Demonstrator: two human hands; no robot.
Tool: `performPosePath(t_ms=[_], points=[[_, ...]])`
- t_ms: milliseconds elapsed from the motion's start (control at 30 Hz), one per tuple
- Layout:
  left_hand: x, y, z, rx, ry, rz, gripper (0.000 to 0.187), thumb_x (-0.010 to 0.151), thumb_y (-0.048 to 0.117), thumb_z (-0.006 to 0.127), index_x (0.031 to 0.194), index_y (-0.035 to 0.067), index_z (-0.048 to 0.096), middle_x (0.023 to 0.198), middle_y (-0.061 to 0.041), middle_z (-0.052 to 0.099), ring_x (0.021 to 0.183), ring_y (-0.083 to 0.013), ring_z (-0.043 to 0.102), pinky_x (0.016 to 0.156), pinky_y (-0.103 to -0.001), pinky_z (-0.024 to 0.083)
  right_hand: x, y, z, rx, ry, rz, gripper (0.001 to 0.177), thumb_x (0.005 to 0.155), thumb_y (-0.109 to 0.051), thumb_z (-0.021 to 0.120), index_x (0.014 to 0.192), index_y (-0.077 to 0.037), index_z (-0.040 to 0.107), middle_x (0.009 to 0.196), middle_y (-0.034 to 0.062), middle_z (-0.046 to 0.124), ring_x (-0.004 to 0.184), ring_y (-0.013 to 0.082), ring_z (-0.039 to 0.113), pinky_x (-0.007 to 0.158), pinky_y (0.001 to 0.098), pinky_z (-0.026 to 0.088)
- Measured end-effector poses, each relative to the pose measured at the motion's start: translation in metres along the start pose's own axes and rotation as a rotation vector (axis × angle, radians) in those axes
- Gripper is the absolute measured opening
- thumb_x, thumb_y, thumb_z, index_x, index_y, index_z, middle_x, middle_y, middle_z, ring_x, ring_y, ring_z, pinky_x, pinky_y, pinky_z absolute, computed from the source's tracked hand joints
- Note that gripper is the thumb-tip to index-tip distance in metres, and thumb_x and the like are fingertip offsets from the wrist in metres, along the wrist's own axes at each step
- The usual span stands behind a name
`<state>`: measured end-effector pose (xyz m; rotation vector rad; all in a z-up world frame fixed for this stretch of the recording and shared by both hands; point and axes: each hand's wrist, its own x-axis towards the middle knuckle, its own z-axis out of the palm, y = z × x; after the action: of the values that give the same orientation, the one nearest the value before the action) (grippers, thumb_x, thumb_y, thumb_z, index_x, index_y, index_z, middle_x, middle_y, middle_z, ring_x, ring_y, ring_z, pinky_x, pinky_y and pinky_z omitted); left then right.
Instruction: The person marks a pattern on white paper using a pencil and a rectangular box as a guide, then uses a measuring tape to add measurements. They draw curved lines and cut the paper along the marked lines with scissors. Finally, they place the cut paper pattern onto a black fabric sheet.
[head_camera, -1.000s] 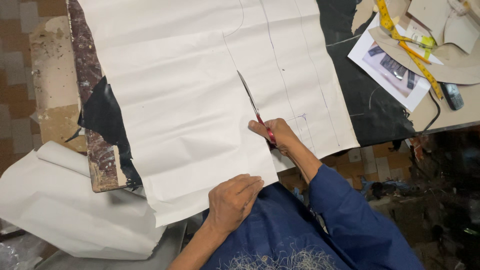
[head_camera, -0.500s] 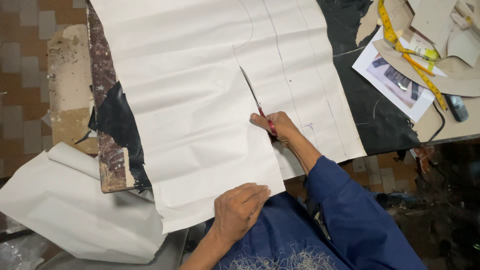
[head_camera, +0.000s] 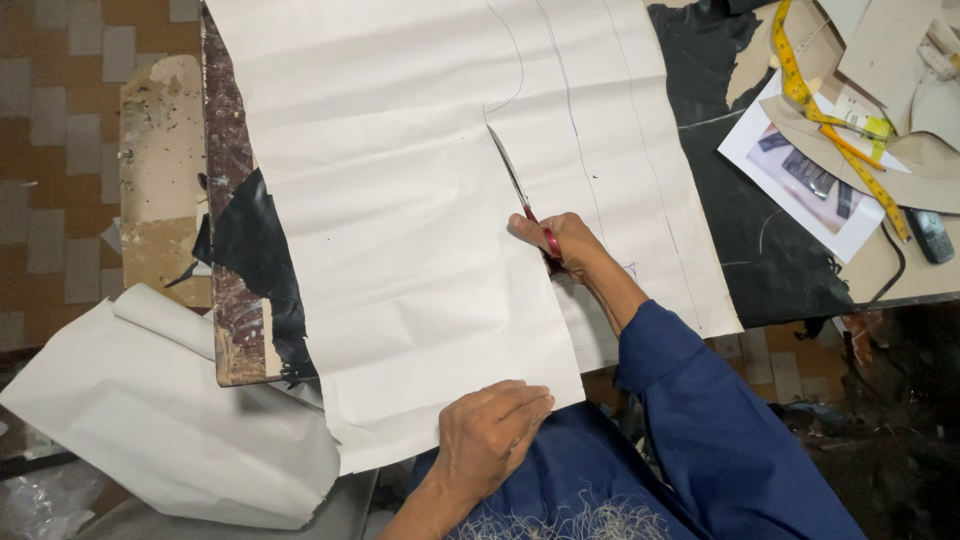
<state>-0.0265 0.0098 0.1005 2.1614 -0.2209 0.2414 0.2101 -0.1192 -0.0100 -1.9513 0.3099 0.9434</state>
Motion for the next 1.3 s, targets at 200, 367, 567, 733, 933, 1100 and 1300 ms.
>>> performPosePath(t_ms=[200,367,567,733,933,1100,1300], points=[[0.008,0.006,-0.004,-0.031,-0.039,-0.032,0.005,0.089,0.015,0.079,0.091,0.011,0.079,0.094,-0.001,0.079,0.088,-0.0174,0.077,0.069,-0.028,0.060,0.012,-0.013,-0.006,-0.047,0.017,0.041,0.069,0.079,-0.067,0.077,0.072,0.000,0.063,0.057,0.0054,0.049,0.044,0.0159,0.043,0.039,0.0374,0.031],[0.010,-0.010,-0.017,0.017,-0.056,-0.039,0.007,0.084,0.012,0.075,0.091,0.014,0.078,0.095,-0.002,0.080,0.085,-0.0185,0.077,0.069,-0.030,0.060,0.008,-0.016,-0.007,-0.075,-0.042,0.034,0.063,0.083,-0.061,0.074,0.070,0.000,0.067,0.056,0.0108,0.061,0.044,0.0162,0.054,0.043,0.0321,0.047],[0.096,-0.084,-0.122,0.499,-0.182,-0.462,0.030,0.088,0.051,0.069,0.104,0.028,0.081,0.095,0.001,0.079,0.067,-0.0220,0.074,0.058,-0.038,0.056,-0.079,0.053,-0.039,-0.167,-0.010,-0.123,0.050,0.082,-0.050,0.080,0.072,-0.003,0.068,0.061,0.0074,0.062,0.053,0.0159,0.057,0.053,0.0322,0.044],[0.164,-0.115,-0.197,1.074,0.271,-0.182,0.031,0.105,0.018,0.066,0.134,0.007,0.064,0.118,-0.019,0.063,0.104,-0.0339,0.060,0.088,-0.051,0.045,-0.170,0.158,-0.044,-0.423,0.570,0.025,0.048,0.078,-0.050,0.085,0.084,-0.005,0.069,0.069,0.0097,0.060,0.061,0.0244,0.057,0.060,0.0411,0.046],[0.083,-0.038,-0.056,0.809,-0.170,0.363,0.049,0.094,0.047,0.070,0.131,0.016,0.066,0.154,-0.013,0.049,0.144,-0.0386,0.037,0.113,-0.065,0.030,-0.180,0.261,-0.016,0.152,0.921,0.120,0.038,0.083,-0.037,0.084,0.088,-0.001,0.073,0.070,0.0044,0.064,0.063,0.0138,0.056,0.062,0.0315,0.047],[0.105,-0.142,-0.049,1.056,-0.355,-0.087,0.098,0.067,0.052,0.082,0.153,0.029,0.040,0.165,-0.010,0.027,0.150,-0.0413,0.019,0.111,-0.071,0.024,-0.142,0.276,-0.002,0.471,0.841,-0.070,0.029,0.087,-0.027,0.082,0.081,-0.001,0.070,0.071,0.0002,0.067,0.062,0.0080,0.054,0.057,0.0252,0.043],[0.141,-0.190,-0.070,0.905,-0.285,-0.242,0.072,0.079,0.040,0.078,0.144,0.019,0.055,0.152,-0.012,0.052,0.134,-0.0386,0.051,0.102,-0.057,0.046,-0.138,0.246,-0.047,0.300,0.915,-0.166,0.027,0.086,-0.018,0.083,0.074,-0.003,0.064,0.064,-0.0010,0.061,0.057,0.0061,0.051,0.052,0.0242,0.042]])
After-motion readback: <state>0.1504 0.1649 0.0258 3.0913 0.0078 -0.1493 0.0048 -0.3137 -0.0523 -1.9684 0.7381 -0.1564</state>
